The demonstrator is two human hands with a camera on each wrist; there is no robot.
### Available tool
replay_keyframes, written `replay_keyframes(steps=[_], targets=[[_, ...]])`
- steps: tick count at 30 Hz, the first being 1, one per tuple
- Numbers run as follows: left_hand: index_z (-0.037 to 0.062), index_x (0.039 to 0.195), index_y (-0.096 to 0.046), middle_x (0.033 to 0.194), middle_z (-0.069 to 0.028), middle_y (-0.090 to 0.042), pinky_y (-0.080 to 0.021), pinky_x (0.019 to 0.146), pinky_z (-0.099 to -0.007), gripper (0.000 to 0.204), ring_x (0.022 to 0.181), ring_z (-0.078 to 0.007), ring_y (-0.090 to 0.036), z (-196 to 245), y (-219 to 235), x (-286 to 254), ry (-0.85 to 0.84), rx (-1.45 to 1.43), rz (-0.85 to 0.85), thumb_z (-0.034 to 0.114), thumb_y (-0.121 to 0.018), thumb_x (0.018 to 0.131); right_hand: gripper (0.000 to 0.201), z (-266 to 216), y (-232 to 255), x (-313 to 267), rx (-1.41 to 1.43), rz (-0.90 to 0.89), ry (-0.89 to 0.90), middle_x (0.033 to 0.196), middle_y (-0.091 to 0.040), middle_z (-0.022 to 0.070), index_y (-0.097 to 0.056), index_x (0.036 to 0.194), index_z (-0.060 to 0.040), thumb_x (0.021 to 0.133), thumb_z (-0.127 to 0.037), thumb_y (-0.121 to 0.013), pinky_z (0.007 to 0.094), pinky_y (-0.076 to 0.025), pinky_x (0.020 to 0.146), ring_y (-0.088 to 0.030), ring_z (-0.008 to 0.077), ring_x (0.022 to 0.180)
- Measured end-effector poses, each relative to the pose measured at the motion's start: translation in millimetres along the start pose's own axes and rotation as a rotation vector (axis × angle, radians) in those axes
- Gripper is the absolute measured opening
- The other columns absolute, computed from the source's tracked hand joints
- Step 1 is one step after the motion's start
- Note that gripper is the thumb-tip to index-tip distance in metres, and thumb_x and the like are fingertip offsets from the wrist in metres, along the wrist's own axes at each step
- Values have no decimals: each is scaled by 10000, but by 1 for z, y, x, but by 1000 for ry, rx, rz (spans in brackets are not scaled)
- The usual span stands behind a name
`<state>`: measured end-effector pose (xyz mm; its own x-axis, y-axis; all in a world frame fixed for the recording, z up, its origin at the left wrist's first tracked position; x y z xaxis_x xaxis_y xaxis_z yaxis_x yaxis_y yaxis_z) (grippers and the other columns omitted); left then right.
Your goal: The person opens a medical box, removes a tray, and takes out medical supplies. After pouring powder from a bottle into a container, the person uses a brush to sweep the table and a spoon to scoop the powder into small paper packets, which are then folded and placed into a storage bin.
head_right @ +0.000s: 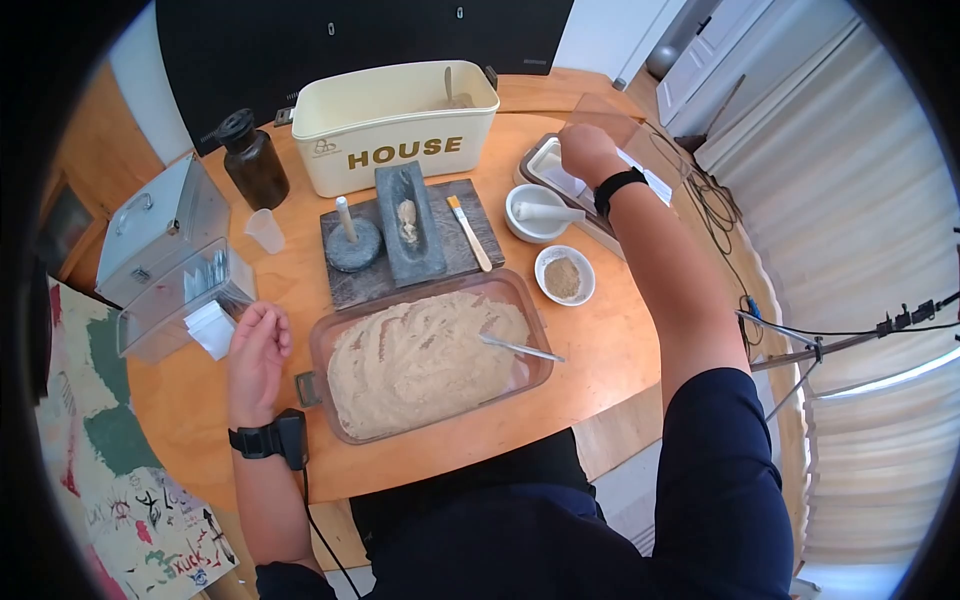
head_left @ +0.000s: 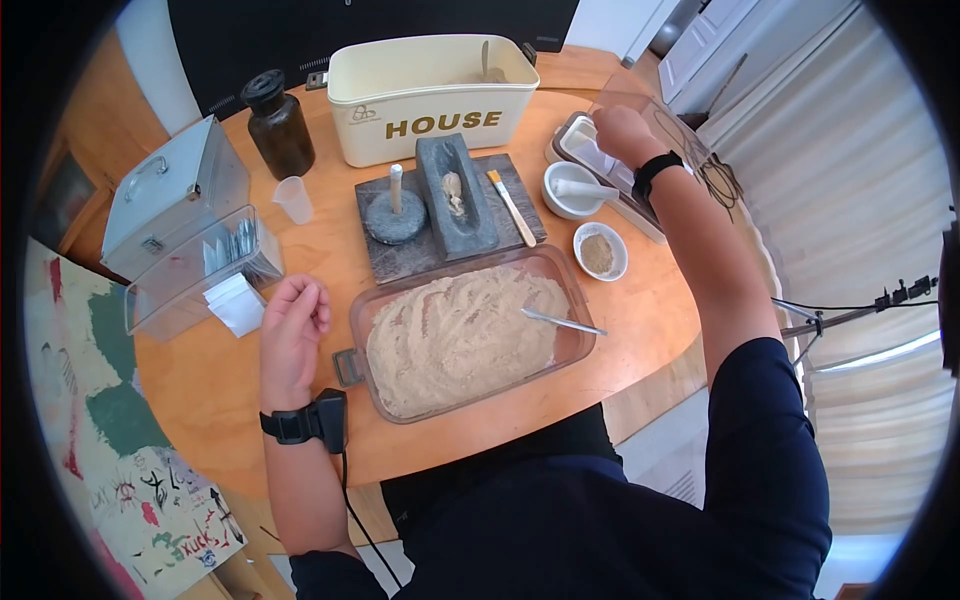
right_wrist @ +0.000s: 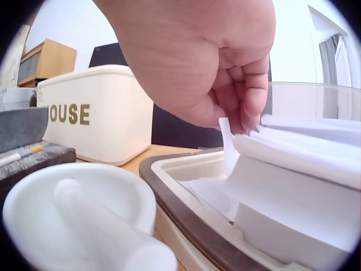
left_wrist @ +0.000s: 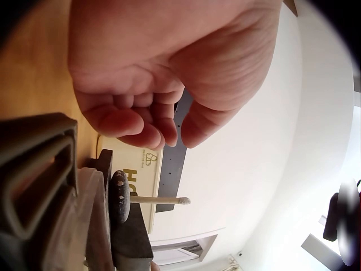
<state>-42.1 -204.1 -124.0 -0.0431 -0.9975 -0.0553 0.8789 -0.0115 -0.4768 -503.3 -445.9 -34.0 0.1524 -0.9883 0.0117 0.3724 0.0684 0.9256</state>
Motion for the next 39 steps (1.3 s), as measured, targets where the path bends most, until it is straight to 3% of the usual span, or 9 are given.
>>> replay_keyframes(steps=[7, 10, 12, 15, 17, 22, 26, 37, 39], targets=[[66, 1028, -584, 906, 9, -584, -423, 684, -210, 46, 779, -60, -527, 3, -3, -3, -38, 125, -46, 96, -568, 996, 167, 17, 57, -83, 640, 496, -183, 956, -737, 172, -723, 962, -26, 866, -106, -612, 388, -568, 732, -717, 301, 843], [47, 1044, -594, 952, -13, -585, -452, 742, -227, 101, 825, -87, -548, 10, -24, -13, -132, 347, -94, 56, -617, 946, 114, 9, 43, -128, 1173, 441, -180, 858, -718, 84, -698, 964, -41, 881, -88, -635, 300, -535, 623, -676, 168, 740], [36, 1046, -596, 987, -33, -582, -459, 768, -237, 137, 843, -106, -553, 22, -57, -21, -244, 479, -218, 42, -641, 916, 89, -29, 61, -169, 1460, 171, -148, 799, -646, -8, -647, 984, -49, 898, -71, -644, 231, -473, 560, -582, 57, 704], [15, 1035, -601, 1096, -112, -587, -485, 856, -324, 267, 939, -221, -596, 47, -114, -37, -395, 805, -450, 20, -725, 799, 130, -78, 64, -198, 1534, 53, 135, 802, -638, 4, -575, 982, -36, 881, -30, -656, 247, -474, 626, -590, 68, 730], [22, 1140, -571, 1240, -149, -561, -460, 980, -423, 482, 1161, -314, -564, 54, -165, -53, -771, 1209, -639, 40, -781, 707, 129, -109, 71, -214, 1450, -46, 230, 837, -673, 63, -545, 985, -31, 892, -35, -635, 281, -503, 674, -642, 124, 782], [35, 1353, -493, 1354, -178, -513, -380, 1097, -510, 793, 1298, -400, -478, 37, -209, -49, -741, 1469, -644, 154, -852, 656, 171, -145, 76, -217, 1546, -205, 440, 864, -693, 110, -526, 1003, -23, 893, -46, -655, 323, -521, 719, -676, 188, 812], [36, 1438, -432, 1341, -176, -510, -377, 1092, -506, 922, 1276, -390, -485, 23, -213, -32, -677, 1524, -617, 175, -868, 638, 176, -141, 73, -199, 1508, -187, 417, 837, -643, 29, -507, 1000, -41, 920, -33, -663, 266, -498, 700, -599, 85, 781], [18, 1324, -520, 1207, -171, -532, -477, 931, -427, 764, 1117, -374, -540, 15, -195, 6, -635, 1443, -427, 156, -869, 658, 423, -149, 45, -168, 1774, -353, 416, 904, -650, 5, -489, 1279, -24, 891, 34, -647, 212, -462, 727, -573, 51, 815], [25, 1299, -540, 1207, -174, -530, -477, 927, -425, 742, 1097, -374, -547, 13, -193, 9, -615, 1430, -415, 158, -874, 649, 418, -151, 42, -168, 1802, -350, 446, 864, -625, 7, -483, 1285, -13, 904, -67, -643, 245, -493, 707, -593, 91, 789]])
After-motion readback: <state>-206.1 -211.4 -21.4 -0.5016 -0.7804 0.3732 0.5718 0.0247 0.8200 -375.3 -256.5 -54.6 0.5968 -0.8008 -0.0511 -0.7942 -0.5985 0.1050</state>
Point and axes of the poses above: each hand's wrist, its own x-axis towards the middle knuckle, its own y-axis out of the back of the hand, z = x × y, the point moved 5 cm from there along x, towards the middle knuckle
